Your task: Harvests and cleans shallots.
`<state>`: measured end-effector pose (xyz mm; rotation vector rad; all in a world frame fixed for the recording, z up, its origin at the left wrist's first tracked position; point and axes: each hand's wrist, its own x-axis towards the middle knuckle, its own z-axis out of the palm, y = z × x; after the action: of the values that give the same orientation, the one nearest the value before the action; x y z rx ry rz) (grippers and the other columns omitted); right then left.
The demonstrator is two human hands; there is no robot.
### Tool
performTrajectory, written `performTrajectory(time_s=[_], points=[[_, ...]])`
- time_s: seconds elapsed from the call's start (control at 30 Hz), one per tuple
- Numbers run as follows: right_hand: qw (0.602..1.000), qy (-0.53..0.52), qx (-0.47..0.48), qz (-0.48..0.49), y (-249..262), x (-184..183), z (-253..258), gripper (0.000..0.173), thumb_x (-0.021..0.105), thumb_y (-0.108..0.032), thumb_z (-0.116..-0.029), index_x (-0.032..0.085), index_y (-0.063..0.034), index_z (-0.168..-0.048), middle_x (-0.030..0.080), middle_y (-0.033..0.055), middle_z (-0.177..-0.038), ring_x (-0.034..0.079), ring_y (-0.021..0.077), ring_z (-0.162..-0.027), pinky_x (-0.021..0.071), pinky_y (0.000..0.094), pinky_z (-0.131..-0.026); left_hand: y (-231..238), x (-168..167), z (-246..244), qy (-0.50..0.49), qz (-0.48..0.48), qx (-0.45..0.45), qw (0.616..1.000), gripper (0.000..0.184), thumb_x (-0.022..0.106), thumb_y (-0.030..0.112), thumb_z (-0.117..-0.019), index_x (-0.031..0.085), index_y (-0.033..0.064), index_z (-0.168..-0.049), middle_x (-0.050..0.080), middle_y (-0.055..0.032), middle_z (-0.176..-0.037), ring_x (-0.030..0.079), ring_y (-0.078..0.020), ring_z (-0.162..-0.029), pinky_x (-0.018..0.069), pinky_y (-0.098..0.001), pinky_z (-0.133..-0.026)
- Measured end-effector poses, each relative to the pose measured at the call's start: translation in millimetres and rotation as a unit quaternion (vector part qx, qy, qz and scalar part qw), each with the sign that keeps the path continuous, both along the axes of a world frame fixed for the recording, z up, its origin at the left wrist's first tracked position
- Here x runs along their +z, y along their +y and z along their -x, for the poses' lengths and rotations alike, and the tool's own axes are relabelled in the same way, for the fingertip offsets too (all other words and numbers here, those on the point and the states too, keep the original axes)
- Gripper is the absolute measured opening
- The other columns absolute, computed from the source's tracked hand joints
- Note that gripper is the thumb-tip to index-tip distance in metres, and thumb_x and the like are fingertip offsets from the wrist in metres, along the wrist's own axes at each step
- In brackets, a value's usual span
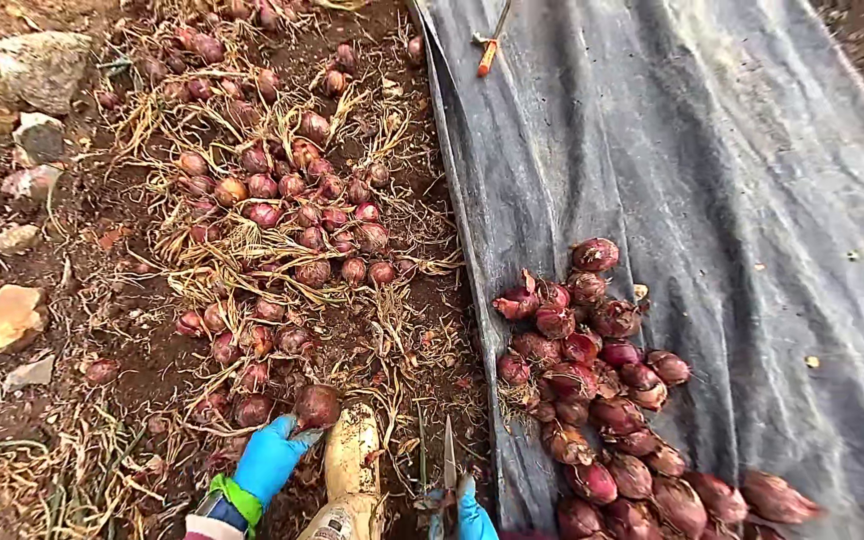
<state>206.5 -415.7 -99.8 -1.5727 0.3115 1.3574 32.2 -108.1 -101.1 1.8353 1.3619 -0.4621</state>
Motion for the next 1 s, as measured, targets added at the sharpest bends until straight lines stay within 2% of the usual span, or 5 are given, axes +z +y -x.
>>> performTrajectory(time_s=[0.23,0.53,0.7,0.9,1.0], points=[[0.965,-0.069,0.122,-0.222,93,16,-40,0.091,0.037,-0.093,-0.0813,0.066,-0.0071,-0.091,0.062,0.0046,-0.062,0.061,0.0178,-0.048,0.0560,0.0356,-0.047,31,78,-109,-0.183,0.056,-0.328,0.925,0.060,0.068,0.072,-0.0845,0.074,0.0127,-0.093,0.072,-0.0031,-0.081,0.071,-0.0172,-0.080,0.0589,-0.0465,-0.075],[0.975,-0.097,0.156,-0.127,127,24,-96,0.085,0.023,-0.080,-0.0964,0.068,-0.0082,-0.090,0.057,0.0055,-0.058,0.055,0.0174,-0.044,0.0520,0.0352,-0.044,80,96,-153,-0.045,-0.089,-0.370,0.924,0.046,0.069,0.067,-0.0883,0.072,0.0212,-0.086,0.068,0.0009,-0.073,0.068,-0.0192,-0.072,0.0552,-0.0504,-0.067],[0.949,-0.139,0.252,-0.131,88,32,-100,0.092,0.028,-0.096,-0.0805,0.064,-0.0122,-0.089,0.061,0.0022,-0.062,0.060,0.0161,-0.048,0.0548,0.0365,-0.047,-9,140,-223,0.001,0.062,-0.620,0.782,0.039,0.044,0.040,-0.1078,0.066,0.0074,-0.106,0.071,-0.0163,-0.101,0.070,-0.0391,-0.097,0.0541,-0.0642,-0.078],[0.959,-0.226,-0.131,-0.111,41,49,-123,0.086,0.004,-0.072,-0.0997,0.060,-0.0073,-0.097,0.052,0.0044,-0.053,0.051,0.0194,-0.038,0.0504,0.0381,-0.037,54,92,-202,0.008,-0.135,-0.205,0.969,0.043,0.044,0.050,-0.1079,0.072,0.0176,-0.115,0.076,-0.0110,-0.103,0.073,-0.0331,-0.100,0.0563,-0.0626,-0.085],[0.970,-0.197,-0.137,-0.049,20,35,-112,0.084,0.000,-0.063,-0.1036,0.060,-0.0052,-0.096,0.054,0.0071,-0.054,0.054,0.0216,-0.039,0.0517,0.0402,-0.037,98,21,-138,0.122,-0.164,-0.019,0.979,0.062,0.048,0.061,-0.1024,0.064,0.0089,-0.132,0.072,-0.0218,-0.115,0.070,-0.0421,-0.110,0.0545,-0.0667,-0.091]])
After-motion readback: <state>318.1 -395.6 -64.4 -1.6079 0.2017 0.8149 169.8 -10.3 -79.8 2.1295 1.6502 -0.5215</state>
